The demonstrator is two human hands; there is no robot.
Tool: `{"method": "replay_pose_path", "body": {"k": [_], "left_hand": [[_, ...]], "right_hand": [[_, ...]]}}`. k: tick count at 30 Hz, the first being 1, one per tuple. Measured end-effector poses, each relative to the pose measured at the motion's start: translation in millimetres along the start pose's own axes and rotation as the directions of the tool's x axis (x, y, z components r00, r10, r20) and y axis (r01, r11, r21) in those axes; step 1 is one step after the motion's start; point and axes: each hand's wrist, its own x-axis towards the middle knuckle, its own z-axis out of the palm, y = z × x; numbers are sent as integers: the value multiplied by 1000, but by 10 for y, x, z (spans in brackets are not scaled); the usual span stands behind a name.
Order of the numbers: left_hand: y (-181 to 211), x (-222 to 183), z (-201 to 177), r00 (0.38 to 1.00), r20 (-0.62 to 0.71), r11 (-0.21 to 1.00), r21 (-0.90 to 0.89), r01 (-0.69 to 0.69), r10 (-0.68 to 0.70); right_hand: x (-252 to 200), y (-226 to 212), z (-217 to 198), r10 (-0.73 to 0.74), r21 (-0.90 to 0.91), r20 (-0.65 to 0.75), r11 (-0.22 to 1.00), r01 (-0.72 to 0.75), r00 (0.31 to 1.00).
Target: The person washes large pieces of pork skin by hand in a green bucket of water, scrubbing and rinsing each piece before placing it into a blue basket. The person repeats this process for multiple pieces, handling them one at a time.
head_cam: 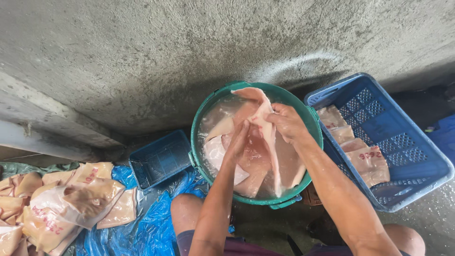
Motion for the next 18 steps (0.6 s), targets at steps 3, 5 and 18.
{"method": "replay_pose_path", "body": {"k": [3,5,18], "left_hand": [[181,-26,7,995,87,968,-242,71,-51],[400,-128,61,998,62,989,-148,26,-17],[922,-657,904,929,149,814,448,-369,340]], "right_hand": [[-170,-315,-101,-18,272,60,962,1,998],[-307,-444,-197,-54,386,50,922,30,997],[-904,-1021,-540,-445,-981,186,-42,187,876]]}}
